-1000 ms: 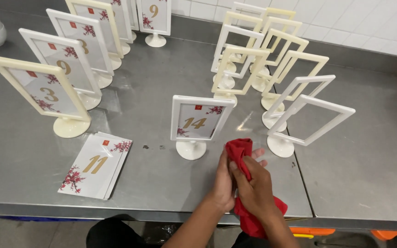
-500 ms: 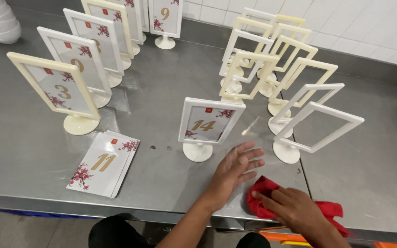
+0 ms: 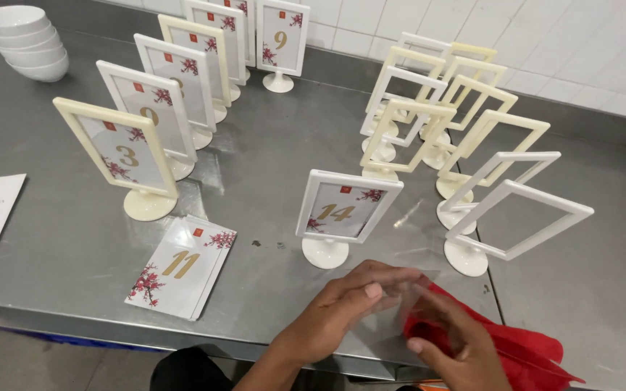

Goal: Cleaning plastic table number stands with a cloth and inserting printed number cards into them.

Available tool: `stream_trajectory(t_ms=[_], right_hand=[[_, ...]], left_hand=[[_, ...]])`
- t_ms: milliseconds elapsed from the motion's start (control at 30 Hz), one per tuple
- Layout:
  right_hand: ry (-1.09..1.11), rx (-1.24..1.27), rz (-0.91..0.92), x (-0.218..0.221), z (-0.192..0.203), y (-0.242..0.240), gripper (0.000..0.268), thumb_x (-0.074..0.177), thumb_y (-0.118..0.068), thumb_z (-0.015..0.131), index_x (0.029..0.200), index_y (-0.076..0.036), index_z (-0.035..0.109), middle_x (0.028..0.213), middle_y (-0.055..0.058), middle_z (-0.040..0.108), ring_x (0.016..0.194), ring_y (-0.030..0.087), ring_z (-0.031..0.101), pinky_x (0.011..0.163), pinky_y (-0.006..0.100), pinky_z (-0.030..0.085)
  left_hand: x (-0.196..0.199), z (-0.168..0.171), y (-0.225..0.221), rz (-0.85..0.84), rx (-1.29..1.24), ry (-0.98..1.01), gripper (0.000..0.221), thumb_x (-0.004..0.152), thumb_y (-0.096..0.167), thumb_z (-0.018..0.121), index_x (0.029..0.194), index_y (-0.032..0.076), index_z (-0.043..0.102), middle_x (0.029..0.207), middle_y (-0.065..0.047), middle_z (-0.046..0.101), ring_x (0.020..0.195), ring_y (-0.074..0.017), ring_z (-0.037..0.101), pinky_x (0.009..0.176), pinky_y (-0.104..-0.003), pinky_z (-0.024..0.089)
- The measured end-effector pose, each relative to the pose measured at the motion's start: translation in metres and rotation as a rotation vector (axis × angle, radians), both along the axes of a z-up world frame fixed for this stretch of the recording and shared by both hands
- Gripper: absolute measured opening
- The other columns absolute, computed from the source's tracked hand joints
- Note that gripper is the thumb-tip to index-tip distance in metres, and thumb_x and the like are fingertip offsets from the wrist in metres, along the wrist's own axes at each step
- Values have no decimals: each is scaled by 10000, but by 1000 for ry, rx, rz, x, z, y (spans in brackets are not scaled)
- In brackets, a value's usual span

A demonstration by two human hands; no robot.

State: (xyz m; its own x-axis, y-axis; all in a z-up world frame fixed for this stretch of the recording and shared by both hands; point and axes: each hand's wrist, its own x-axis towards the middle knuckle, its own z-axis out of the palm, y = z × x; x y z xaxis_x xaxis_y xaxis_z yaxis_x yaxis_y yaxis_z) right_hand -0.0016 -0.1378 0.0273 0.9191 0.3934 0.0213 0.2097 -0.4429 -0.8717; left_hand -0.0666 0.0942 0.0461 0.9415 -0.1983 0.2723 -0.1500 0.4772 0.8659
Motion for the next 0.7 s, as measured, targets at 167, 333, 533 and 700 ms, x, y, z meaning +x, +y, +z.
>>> stream_trajectory(t_ms=[167, 333, 533, 700], right_hand=[[228, 229, -110, -3, -12, 10, 143, 777, 51, 840, 916, 38, 873, 854, 147, 869, 902, 223, 793, 842, 362, 649], [-290, 252, -218, 19, 46, 19, 80, 897, 11, 707, 972, 37, 713, 898, 178, 797, 822, 245, 778, 800, 346, 660], [-566, 419, -34, 67, 103, 80, 110, 1038, -42, 641, 1108, 22, 587, 1009, 202, 737, 914, 271, 761, 805, 355, 662], [-550, 493, 89, 95, 93, 104, 216, 1022, -66, 672, 1126, 108, 597, 981, 254, 720, 893, 247, 722, 867, 358, 597]], left_hand=[[-6, 18, 10, -4, 208, -42, 436, 1047, 265, 503, 1461, 146, 574, 1200, -13, 538, 1245, -170, 606, 1125, -337, 485], [3, 20, 47, 1042, 536, -326, 317, 895, 217, 732, 1189, 119, 666, 1111, -48, 615, 966, -181, 630, 916, -309, 526], [51, 25, 67, 662, 452, 212, 787, 763, 437, 728, 1457, 183, 458, 1348, 7, 631, 1207, -133, 614, 1007, -304, 505], [72, -1, 74, 578, 322, 73, 451, 958, 372, 704, 1290, 72, 644, 1090, -131, 743, 1051, -246, 693, 991, -482, 510]])
